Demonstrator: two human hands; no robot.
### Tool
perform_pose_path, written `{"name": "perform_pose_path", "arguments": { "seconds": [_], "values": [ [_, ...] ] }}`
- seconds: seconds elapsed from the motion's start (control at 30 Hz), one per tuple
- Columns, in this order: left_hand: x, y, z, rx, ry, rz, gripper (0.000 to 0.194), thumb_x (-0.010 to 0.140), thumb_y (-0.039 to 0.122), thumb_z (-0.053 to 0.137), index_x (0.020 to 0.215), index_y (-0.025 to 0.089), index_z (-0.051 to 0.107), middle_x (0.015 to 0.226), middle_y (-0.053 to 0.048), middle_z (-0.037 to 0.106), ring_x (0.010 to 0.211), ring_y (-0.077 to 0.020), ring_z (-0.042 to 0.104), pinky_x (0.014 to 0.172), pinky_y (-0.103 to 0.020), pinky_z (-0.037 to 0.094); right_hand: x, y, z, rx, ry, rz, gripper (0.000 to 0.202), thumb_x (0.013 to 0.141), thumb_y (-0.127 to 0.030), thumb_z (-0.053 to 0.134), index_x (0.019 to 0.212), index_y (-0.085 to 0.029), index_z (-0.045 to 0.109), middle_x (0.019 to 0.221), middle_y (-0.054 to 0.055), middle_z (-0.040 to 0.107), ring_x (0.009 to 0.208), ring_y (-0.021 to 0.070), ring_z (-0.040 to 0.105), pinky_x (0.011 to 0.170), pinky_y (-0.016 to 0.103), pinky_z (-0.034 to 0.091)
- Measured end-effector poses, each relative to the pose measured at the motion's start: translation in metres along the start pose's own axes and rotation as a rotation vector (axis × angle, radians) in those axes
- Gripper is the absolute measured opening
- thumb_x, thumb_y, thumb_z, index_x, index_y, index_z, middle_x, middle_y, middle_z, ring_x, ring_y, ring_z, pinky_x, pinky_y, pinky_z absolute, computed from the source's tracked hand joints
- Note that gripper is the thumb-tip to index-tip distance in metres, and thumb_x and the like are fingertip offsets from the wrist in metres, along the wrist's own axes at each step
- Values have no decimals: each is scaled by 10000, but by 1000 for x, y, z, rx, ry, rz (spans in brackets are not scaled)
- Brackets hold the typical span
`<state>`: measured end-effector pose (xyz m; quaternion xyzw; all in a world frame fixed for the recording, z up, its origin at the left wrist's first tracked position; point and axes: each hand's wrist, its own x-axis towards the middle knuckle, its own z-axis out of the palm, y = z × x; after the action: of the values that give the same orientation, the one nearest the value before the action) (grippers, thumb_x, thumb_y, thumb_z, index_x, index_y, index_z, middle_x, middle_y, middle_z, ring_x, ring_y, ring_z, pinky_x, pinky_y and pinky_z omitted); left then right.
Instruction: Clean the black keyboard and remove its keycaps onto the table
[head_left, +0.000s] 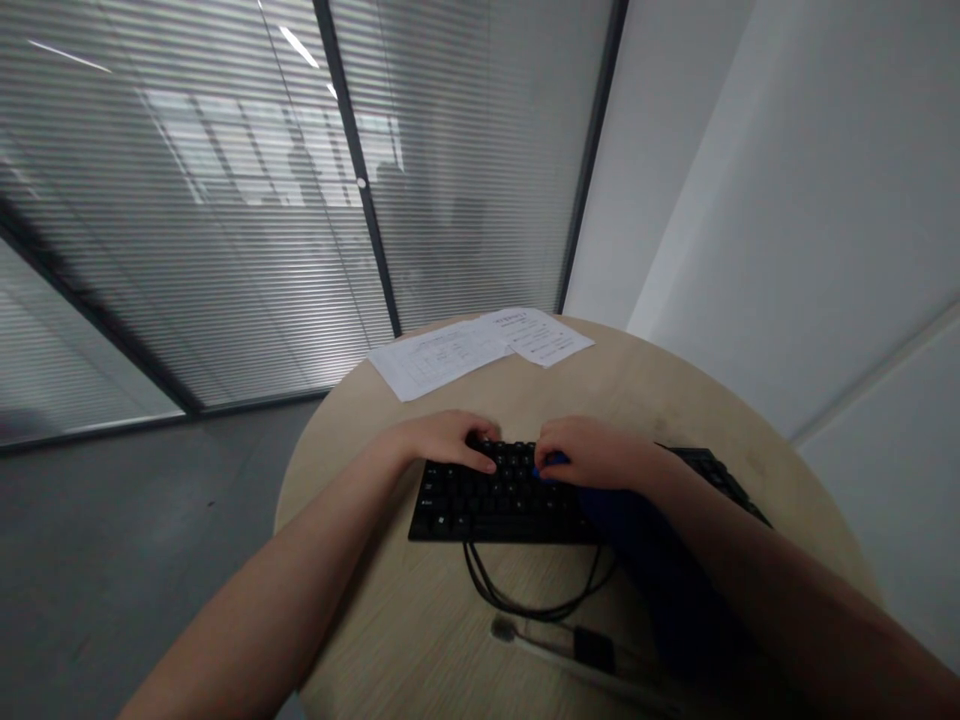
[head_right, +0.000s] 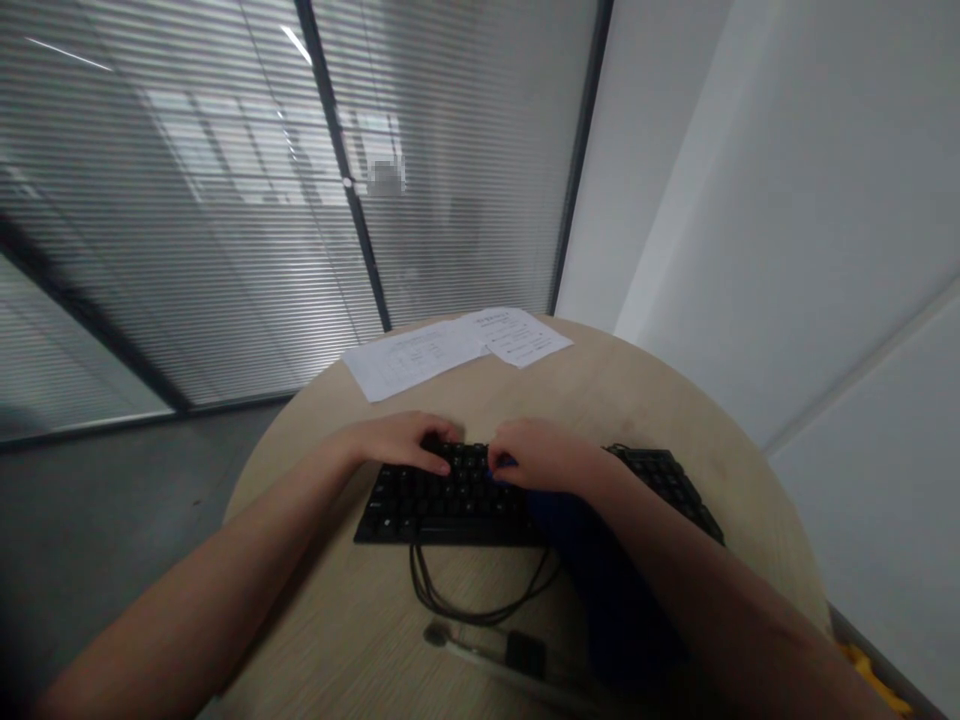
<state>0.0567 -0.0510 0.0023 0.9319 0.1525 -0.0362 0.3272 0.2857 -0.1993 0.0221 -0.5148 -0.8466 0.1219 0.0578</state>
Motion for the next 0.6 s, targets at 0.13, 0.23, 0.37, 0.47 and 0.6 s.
{"name": "perform_pose_path", "arguments": {
  "seconds": [0.13, 0.23, 0.37, 0.47, 0.6],
  "values": [
    [-1, 3, -1, 6, 11, -9, 417, 764, 542, 712, 1001, 202, 670, 864, 11, 650, 797, -168, 573, 689, -262, 366, 3, -3, 3, -24, 15, -38, 128, 877, -214, 674, 924, -201, 792, 917, 65, 708, 879, 205, 637, 799, 304, 439],
    [-1, 5, -1, -12, 8, 9, 386, 764, 524, 716, 970, 201, 665, 850, 19, 645, 795, -163, 569, 692, -256, 367, 5, -7, 8, -42, 39, -38, 131, 883, -211, 664, 907, -191, 791, 910, 66, 705, 865, 204, 636, 772, 297, 434],
    [-1, 6, -2, -14, -7, 6, 371, 764, 508, 720, 961, 198, 667, 862, 15, 658, 803, -166, 575, 698, -261, 373, 6, -10, 9, -62, 59, -22, 135, 877, -191, 649, 888, -184, 783, 908, 67, 711, 846, 198, 639, 752, 290, 426],
    [-1, 5, -1, -15, -4, -4, 383, 766, 508, 720, 982, 196, 670, 876, 10, 664, 815, -171, 581, 697, -262, 377, 5, -13, 6, -81, 27, -23, 139, 864, -179, 649, 873, -188, 787, 881, 63, 726, 818, 198, 646, 737, 290, 419],
    [-1, 3, -1, -7, 1, 5, 393, 759, 516, 724, 975, 193, 665, 879, 12, 662, 816, -171, 580, 702, -262, 375, 4, -18, 4, -102, 14, 15, 143, 862, -178, 638, 874, -184, 781, 896, 65, 736, 835, 203, 656, 727, 286, 414]
  ]
}}
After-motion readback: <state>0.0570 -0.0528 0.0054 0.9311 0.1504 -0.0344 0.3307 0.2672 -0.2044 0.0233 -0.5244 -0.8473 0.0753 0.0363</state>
